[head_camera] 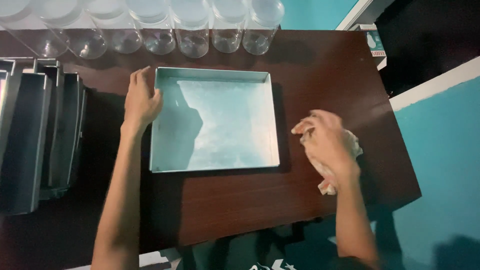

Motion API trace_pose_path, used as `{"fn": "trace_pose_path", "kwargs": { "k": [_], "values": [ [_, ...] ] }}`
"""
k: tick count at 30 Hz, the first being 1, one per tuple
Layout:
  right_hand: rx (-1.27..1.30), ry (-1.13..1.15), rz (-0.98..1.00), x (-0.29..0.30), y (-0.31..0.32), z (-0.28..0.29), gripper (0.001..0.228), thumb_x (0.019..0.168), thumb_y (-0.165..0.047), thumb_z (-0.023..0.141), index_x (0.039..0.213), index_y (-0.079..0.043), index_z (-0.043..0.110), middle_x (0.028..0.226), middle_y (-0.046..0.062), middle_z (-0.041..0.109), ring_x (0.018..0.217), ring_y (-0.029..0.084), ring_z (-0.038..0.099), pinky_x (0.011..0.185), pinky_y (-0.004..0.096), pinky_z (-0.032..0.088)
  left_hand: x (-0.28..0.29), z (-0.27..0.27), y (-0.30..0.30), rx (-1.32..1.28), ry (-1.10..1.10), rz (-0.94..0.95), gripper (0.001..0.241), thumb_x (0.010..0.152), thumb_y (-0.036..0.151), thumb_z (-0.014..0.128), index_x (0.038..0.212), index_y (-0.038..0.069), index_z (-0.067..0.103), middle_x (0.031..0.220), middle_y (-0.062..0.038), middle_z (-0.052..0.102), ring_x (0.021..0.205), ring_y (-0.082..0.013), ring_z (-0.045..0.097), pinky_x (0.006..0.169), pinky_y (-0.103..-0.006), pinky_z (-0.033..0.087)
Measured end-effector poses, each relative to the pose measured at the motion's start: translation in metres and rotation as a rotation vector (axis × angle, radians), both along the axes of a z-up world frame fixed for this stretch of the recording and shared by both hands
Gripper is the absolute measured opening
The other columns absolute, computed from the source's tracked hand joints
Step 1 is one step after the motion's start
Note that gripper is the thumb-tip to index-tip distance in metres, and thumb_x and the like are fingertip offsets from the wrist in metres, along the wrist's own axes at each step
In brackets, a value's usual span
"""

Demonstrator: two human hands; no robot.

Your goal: Wiping a flat white surface and a metal baking pan with a cloth in a bakery setting.

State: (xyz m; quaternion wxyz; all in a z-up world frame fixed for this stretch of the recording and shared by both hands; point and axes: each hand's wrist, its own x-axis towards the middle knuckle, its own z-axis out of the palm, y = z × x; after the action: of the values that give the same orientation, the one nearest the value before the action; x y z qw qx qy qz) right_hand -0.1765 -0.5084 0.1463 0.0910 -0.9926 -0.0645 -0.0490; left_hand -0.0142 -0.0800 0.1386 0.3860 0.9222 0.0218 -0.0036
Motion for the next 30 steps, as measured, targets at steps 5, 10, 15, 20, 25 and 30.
{"fn": "trace_pose_path", "kwargs": {
  "k": [5,10,15,20,25,30],
  "values": [
    [-0.097,0.500,-0.181,0.023,0.007,-0.035,0.063,0.079,-0.040,0.084,0.137,-0.033,0.061,0.152,-0.002,0.044,0.146,0.036,0.035,0.112,0.066,0.038,0.016,-0.008,-0.002,0.048,-0.064,-0.134,0.056,0.105,0.007,0.054,0.159,0.004,0.038,0.158,-0.020,0.040,0.146,-0.0399,0.038,0.120,-0.0566,0.028],
    [0.041,0.431,-0.141,0.027,-0.009,-0.026,0.047,0.076,-0.007,0.084,0.120,-0.017,0.072,0.131,0.003,0.064,0.134,0.032,0.057,0.108,0.045,0.052,0.048,-0.055,0.006,0.222,-0.118,-0.247,0.045,0.112,0.033,0.052,0.155,0.021,0.050,0.153,-0.006,0.049,0.141,-0.0286,0.047,0.117,-0.0513,0.032],
    [0.313,0.280,-0.056,0.037,0.025,0.049,0.012,0.088,-0.013,0.076,0.098,-0.006,0.079,0.106,0.030,0.074,0.107,0.057,0.063,0.087,0.056,0.056,0.075,-0.081,0.005,0.580,-0.015,-0.319,0.077,0.087,0.022,0.082,0.156,0.011,0.050,0.157,-0.016,0.050,0.145,-0.0297,0.047,0.121,-0.0513,0.029],
    [0.352,-0.169,0.072,0.115,0.011,-0.007,0.019,0.088,-0.008,0.081,0.106,-0.012,0.076,0.104,0.011,0.071,0.101,0.040,0.068,0.084,0.045,0.057,0.053,-0.045,-0.019,0.671,-0.245,-0.355,0.045,0.105,0.010,0.056,0.144,0.029,0.064,0.137,-0.001,0.068,0.128,-0.0182,0.061,0.107,-0.0422,0.042],
    [0.386,-0.379,0.177,0.186,0.032,-0.088,0.015,0.085,-0.006,0.082,0.097,-0.012,0.078,0.106,0.007,0.070,0.094,0.040,0.066,0.079,0.040,0.059,0.053,-0.047,-0.025,0.618,-0.311,-0.361,0.028,0.106,0.019,0.056,0.118,0.038,0.072,0.106,0.012,0.072,0.103,-0.0138,0.069,0.091,-0.0335,0.047],
    [0.345,-0.133,0.190,0.176,0.043,-0.080,0.018,0.091,-0.008,0.067,0.081,0.006,0.074,0.109,0.023,0.059,0.104,0.048,0.065,0.094,0.049,0.053,0.033,-0.007,-0.032,0.745,-0.290,-0.340,0.030,0.103,0.003,0.057,0.097,0.023,0.079,0.090,0.003,0.075,0.089,-0.0168,0.070,0.088,-0.0343,0.047]
  ]
}}
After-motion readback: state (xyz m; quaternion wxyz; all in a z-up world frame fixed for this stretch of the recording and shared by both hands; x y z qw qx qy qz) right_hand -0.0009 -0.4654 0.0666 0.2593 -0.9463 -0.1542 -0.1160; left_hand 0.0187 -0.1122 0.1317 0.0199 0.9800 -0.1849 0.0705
